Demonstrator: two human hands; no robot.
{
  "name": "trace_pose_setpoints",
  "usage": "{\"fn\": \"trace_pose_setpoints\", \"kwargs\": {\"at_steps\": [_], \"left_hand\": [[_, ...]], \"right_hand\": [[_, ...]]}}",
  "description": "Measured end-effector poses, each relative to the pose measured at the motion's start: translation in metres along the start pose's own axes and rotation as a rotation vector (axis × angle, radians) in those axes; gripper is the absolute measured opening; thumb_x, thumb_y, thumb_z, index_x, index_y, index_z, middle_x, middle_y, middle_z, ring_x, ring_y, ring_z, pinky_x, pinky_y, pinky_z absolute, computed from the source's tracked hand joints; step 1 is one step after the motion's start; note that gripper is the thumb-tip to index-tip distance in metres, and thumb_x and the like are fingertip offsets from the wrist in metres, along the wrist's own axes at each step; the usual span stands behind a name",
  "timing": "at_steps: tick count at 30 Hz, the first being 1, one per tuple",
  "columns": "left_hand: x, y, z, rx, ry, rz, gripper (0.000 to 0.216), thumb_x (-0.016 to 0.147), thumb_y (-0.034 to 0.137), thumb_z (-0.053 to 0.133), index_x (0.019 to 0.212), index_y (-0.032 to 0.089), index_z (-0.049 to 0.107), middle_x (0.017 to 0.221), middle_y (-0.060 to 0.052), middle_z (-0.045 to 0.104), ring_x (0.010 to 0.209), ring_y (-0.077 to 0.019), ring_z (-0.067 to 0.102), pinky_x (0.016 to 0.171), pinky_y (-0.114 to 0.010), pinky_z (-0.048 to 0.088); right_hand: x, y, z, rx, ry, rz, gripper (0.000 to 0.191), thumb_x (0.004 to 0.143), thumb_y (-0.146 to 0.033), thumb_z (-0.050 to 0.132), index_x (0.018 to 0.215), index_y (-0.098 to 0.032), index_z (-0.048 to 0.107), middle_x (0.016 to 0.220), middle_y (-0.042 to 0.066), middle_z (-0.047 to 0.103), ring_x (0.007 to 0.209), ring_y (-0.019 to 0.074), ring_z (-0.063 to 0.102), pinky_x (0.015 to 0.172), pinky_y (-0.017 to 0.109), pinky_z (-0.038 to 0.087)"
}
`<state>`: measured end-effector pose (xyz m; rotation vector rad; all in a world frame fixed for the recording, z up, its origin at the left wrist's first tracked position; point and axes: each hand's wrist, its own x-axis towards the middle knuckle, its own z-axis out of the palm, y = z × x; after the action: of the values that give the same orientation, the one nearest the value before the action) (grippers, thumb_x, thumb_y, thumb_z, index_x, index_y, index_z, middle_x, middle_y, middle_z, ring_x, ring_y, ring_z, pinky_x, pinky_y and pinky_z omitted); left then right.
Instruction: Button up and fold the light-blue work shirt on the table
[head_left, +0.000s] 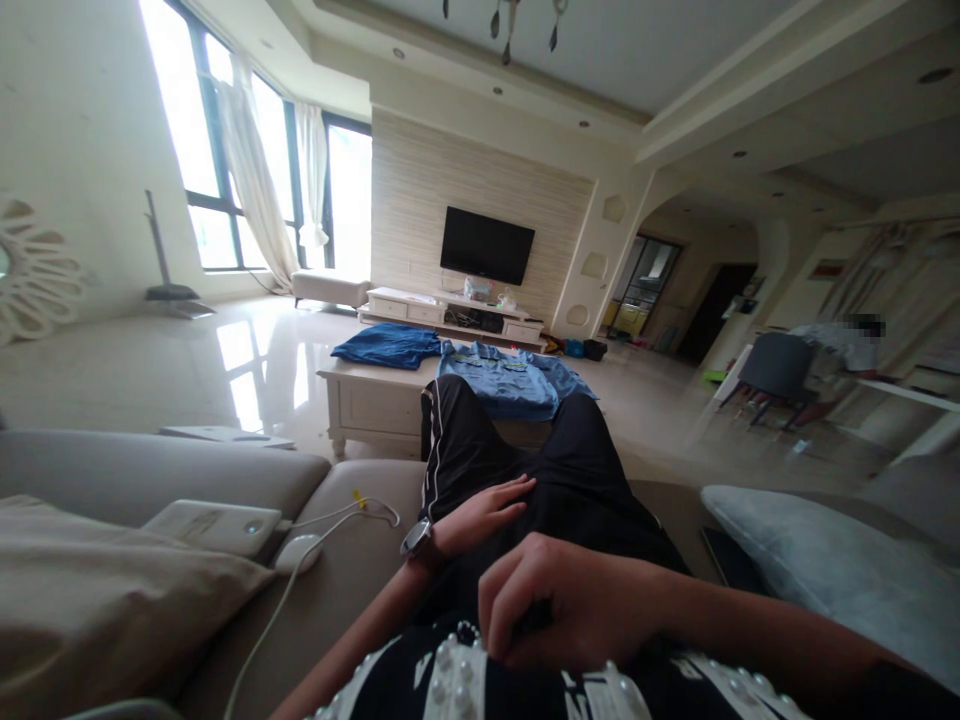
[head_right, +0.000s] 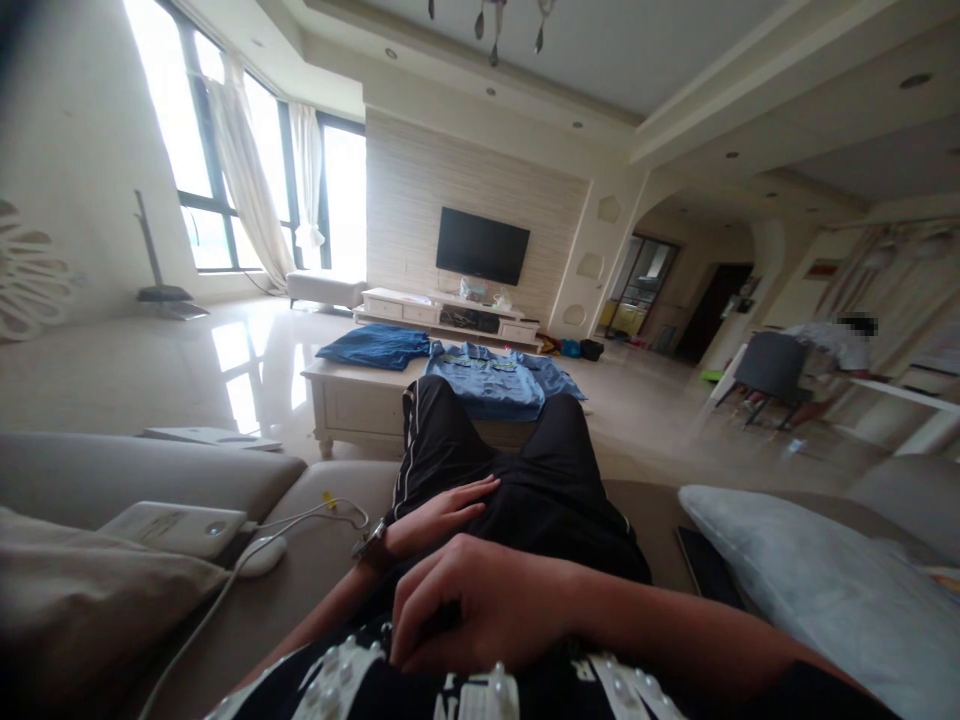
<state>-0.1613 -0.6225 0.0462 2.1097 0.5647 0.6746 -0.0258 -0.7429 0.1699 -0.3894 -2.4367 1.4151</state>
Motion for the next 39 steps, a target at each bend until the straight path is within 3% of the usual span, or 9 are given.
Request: {"fn": "trace_pose_setpoints", "kwargs": {"at_steps": [5, 8, 11, 13, 18, 24, 29, 34, 39], "left_hand": [[0.003, -0.007, 0.001, -0.019, -0.015, 0.004, 0.066, 0.101, 0.052, 0.048, 0.158, 0.019, 0.043, 0.168, -0.005, 0.032, 0.158, -0.0226, 0.029, 0.133, -0.035, 0.018], [0.004, -0.007, 0.001, -0.021, -0.018, -0.001, 0.066, 0.101, 0.051, 0.049, 0.158, 0.02, 0.043, 0.168, -0.005, 0.033, 0.158, -0.0233, 0.028, 0.133, -0.036, 0.018], [0.002, -0.003, -0.001, -0.011, -0.023, -0.006, 0.065, 0.101, 0.051, 0.05, 0.158, 0.02, 0.043, 0.168, -0.006, 0.032, 0.158, -0.0234, 0.029, 0.133, -0.039, 0.018], [0.001, 0.0, -0.001, -0.004, -0.018, -0.009, 0.066, 0.101, 0.051, 0.05, 0.158, 0.019, 0.044, 0.167, -0.007, 0.033, 0.157, -0.0238, 0.03, 0.133, -0.039, 0.018], [0.0, 0.004, -0.001, 0.0, -0.006, -0.002, 0.065, 0.101, 0.048, 0.049, 0.157, 0.015, 0.044, 0.167, -0.009, 0.033, 0.157, -0.0237, 0.031, 0.132, -0.039, 0.02], [0.002, -0.004, -0.001, 0.002, -0.015, 0.025, 0.064, 0.101, 0.048, 0.051, 0.157, 0.017, 0.045, 0.166, -0.008, 0.036, 0.156, -0.0231, 0.033, 0.132, -0.039, 0.022], [0.005, -0.01, 0.0, -0.003, -0.012, 0.038, 0.063, 0.101, 0.046, 0.051, 0.156, 0.017, 0.046, 0.165, -0.007, 0.037, 0.156, -0.0223, 0.033, 0.132, -0.038, 0.023], [0.005, -0.007, 0.0, -0.001, -0.01, 0.022, 0.063, 0.101, 0.043, 0.051, 0.156, 0.014, 0.046, 0.165, -0.01, 0.037, 0.155, -0.0213, 0.036, 0.132, -0.037, 0.024], [0.002, -0.003, -0.001, -0.019, 0.01, 0.046, 0.063, 0.1, 0.044, 0.054, 0.155, 0.015, 0.047, 0.165, -0.009, 0.039, 0.155, -0.0219, 0.036, 0.131, -0.038, 0.026]], "right_hand": [[0.005, 0.027, -0.023, 0.271, -0.259, 0.097, 0.04, 0.085, -0.047, 0.081, 0.083, -0.008, 0.071, 0.094, 0.009, 0.065, 0.082, 0.0126, 0.062, 0.079, 0.023, 0.051], [0.006, 0.036, -0.032, 0.31, -0.329, 0.226, 0.046, 0.073, -0.048, 0.09, 0.089, -0.009, 0.07, 0.094, 0.006, 0.064, 0.08, 0.012, 0.062, 0.075, 0.022, 0.052], [0.006, 0.034, -0.029, 0.224, -0.287, 0.346, 0.059, 0.064, -0.046, 0.095, 0.104, -0.013, 0.068, 0.087, 0.0, 0.063, 0.074, 0.0105, 0.062, 0.068, 0.019, 0.052], [0.006, 0.028, -0.025, 0.109, -0.257, 0.361, 0.058, 0.065, -0.044, 0.095, 0.107, -0.014, 0.068, 0.085, -0.001, 0.064, 0.073, 0.0099, 0.062, 0.067, 0.018, 0.051], [0.004, 0.02, -0.019, 0.062, -0.231, 0.339, 0.039, 0.073, -0.042, 0.089, 0.087, -0.012, 0.068, 0.081, -0.001, 0.064, 0.069, 0.0084, 0.059, 0.065, 0.018, 0.049], [0.006, 0.02, -0.02, 0.114, -0.231, 0.487, 0.029, 0.071, -0.031, 0.087, 0.079, -0.013, 0.066, 0.066, -0.005, 0.059, 0.058, 0.0064, 0.053, 0.055, 0.016, 0.042], [0.009, 0.009, -0.02, -0.165, -0.154, 0.571, 0.006, 0.074, -0.014, 0.072, 0.078, -0.014, 0.067, 0.069, -0.005, 0.062, 0.06, 0.0074, 0.054, 0.056, 0.018, 0.041], [0.009, 0.001, -0.015, -0.607, 0.041, 0.444, 0.013, 0.072, -0.009, 0.072, 0.071, -0.015, 0.06, 0.075, -0.003, 0.059, 0.071, 0.0096, 0.053, 0.069, 0.023, 0.042], [-0.002, -0.016, -0.012, -0.594, -0.114, 0.387, 0.012, 0.085, -0.02, 0.073, 0.095, -0.016, 0.069, 0.102, 0.003, 0.065, 0.088, 0.0126, 0.059, 0.083, 0.024, 0.046]]}}
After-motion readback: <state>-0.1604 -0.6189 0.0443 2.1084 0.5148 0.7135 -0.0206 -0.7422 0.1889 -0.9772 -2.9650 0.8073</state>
